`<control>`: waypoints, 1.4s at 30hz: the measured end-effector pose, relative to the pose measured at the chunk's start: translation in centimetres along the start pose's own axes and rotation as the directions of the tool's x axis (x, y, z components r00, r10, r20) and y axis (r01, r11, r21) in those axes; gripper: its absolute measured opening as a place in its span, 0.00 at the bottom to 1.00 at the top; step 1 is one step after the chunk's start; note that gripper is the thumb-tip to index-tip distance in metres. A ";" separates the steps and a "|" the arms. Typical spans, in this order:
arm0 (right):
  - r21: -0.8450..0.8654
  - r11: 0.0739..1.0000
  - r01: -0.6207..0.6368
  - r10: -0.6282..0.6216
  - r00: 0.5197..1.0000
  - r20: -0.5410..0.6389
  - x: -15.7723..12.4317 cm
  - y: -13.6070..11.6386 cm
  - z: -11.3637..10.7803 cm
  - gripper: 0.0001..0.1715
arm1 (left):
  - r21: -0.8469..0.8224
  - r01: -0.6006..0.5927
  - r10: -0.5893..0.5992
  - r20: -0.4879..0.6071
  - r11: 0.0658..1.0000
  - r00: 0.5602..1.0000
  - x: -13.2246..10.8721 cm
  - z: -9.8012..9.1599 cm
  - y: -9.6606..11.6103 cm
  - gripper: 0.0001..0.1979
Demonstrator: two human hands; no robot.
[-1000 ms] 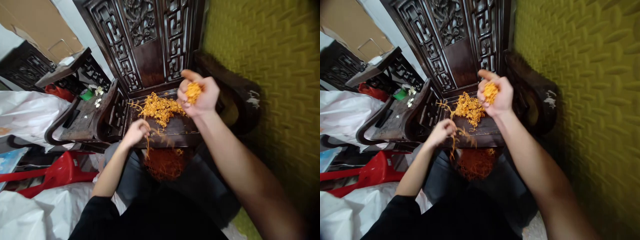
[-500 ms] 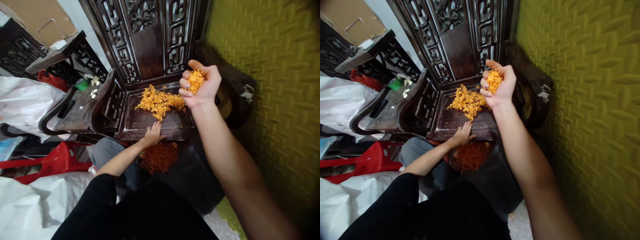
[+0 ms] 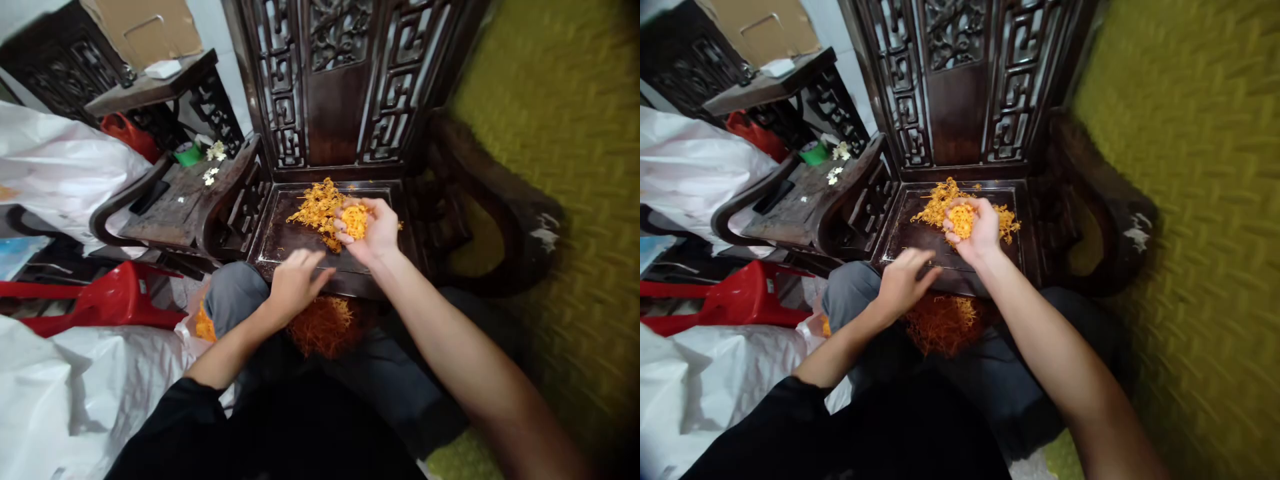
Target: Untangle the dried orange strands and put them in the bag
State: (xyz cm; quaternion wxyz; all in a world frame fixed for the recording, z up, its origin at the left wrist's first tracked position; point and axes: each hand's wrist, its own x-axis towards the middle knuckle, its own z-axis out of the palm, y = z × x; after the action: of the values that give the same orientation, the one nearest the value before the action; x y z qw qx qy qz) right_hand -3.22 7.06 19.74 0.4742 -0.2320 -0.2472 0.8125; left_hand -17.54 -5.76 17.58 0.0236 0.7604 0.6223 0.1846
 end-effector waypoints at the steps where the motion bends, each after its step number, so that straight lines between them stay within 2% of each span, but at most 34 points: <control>1: 0.002 0.999 -0.047 0.047 0.999 0.012 -0.3 0.8 0.6 0.12 | 0.006 -0.047 0.048 -0.166 0.999 0.985 0.9 -0.5 -0.2 0.29; 2: 0.002 0.997 -0.080 0.080 0.997 0.018 -0.6 1.7 1.2 0.11 | 0.034 -0.119 0.124 -0.287 0.992 0.950 1.8 -0.9 -0.4 0.35; 3: -0.001 0.995 -0.102 0.102 0.995 0.018 -1.0 2.5 1.8 0.10 | 0.073 -0.198 0.211 -0.359 0.978 0.909 2.6 -1.1 -0.7 0.39; 5: -0.012 0.990 -0.140 0.141 0.990 0.030 -1.7 3.9 3.2 0.10 | 0.140 -0.311 0.341 -0.414 0.940 0.844 4.0 -1.2 -1.8 0.38; 7: -0.047 0.977 -0.207 0.211 0.972 0.104 -2.4 5.0 4.8 0.12 | 0.153 -0.322 0.356 -0.458 0.934 0.815 4.6 -1.2 -3.6 0.31; 10: -0.144 0.936 -0.320 0.349 0.896 0.274 -3.0 6.4 7.8 0.18 | 0.106 -0.255 0.270 -0.548 0.961 0.792 4.0 -1.8 -7.4 0.24; 15: -0.315 0.850 -0.422 0.524 0.736 0.428 -1.9 10.3 14.1 0.19 | 0.124 -0.098 0.156 -0.661 0.987 0.734 -0.9 -5.2 -14.7 0.23; 18: -0.414 0.751 -0.514 0.660 0.613 0.435 -0.9 13.9 17.6 0.19 | 0.169 0.078 0.074 -0.739 0.983 0.670 -4.8 -7.6 -18.1 0.20; 20: -0.457 0.695 -0.555 0.718 0.557 0.417 -0.6 16.5 19.3 0.19 | 0.169 0.185 0.015 -0.775 0.968 0.632 -7.3 -8.5 -19.8 0.19; 22: -0.485 0.659 -0.575 0.751 0.538 0.383 -0.6 18.9 20.5 0.20 | 0.139 0.278 -0.065 -0.785 0.951 0.616 -9.6 -8.7 -21.1 0.17; 23: -0.498 0.649 -0.575 0.757 0.549 0.353 -0.5 19.9 20.9 0.20 | 0.114 0.324 -0.116 -0.783 0.939 0.611 -10.7 -8.4 -21.8 0.16; 25: -0.523 0.649 -0.552 0.742 0.612 0.274 -0.2 21.1 21.0 0.21 | 0.049 0.443 -0.252 -0.764 0.895 0.594 -12.8 -7.1 -23.1 0.15; 27: -0.544 0.669 -0.506 0.693 0.689 0.212 0.4 21.0 20.5 0.25 | 0.009 0.625 -0.453 -0.680 0.781 0.576 -14.8 -4.9 -24.4 0.16; 28: -0.551 0.678 -0.487 0.674 0.712 0.199 0.9 20.4 20.0 0.26 | 0.035 0.729 -0.585 -0.572 0.684 0.576 -15.7 -3.5 -24.8 0.17; 29: -0.556 0.684 -0.473 0.662 0.723 0.199 1.3 19.5 19.3 0.27 | 0.108 0.816 -0.720 -0.414 0.568 0.557 -16.7 -2.0 -25.1 0.20; 30: -0.559 0.687 -0.465 0.658 0.724 0.206 1.7 18.4 18.6 0.27 | 0.217 0.856 -0.830 -0.220 0.470 0.512 -17.7 -0.4 -25.2 0.23; 31: -0.561 0.689 -0.458 0.653 0.727 0.210 1.9 16.9 17.7 0.24 | 0.331 0.843 -0.892 -0.009 0.425 0.453 -18.7 1.2 -25.1 0.25; 33: -0.567 0.711 -0.417 0.609 0.768 0.199 1.9 13.6 15.7 0.18 | 0.403 0.799 -0.894 0.235 0.447 0.382 -20.7 4.0 -24.6 0.28; 35: -0.614 0.709 -0.347 0.545 0.822 0.166 1.3 10.0 13.3 0.14 | 0.418 0.764 -0.859 0.381 0.491 0.343 -22.7 6.2 -23.8 0.35; 38: -0.762 0.634 -0.131 0.368 0.918 0.149 0.1 5.1 9.1 0.17 | 0.450 0.721 -0.811 0.520 0.527 0.268 -25.2 7.7 -22.9 0.39; 40: -0.830 0.550 -0.089 0.309 0.945 0.104 -0.2 2.7 6.3 0.18 | 0.465 0.704 -0.786 0.579 0.537 0.217 -26.1 7.9 -22.8 0.37; 42: -0.831 0.553 -0.055 0.224 0.971 0.085 0.1 1.0 3.8 0.17 | 0.480 0.695 -0.773 0.610 0.535 0.174 -26.1 7.7 -23.1 0.35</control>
State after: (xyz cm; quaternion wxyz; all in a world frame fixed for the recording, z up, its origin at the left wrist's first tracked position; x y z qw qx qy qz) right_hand -6.27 6.01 22.00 0.2204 -0.3703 -0.6197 0.6559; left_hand -40.94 -24.02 -2.26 0.3381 0.3627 0.8391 -0.2235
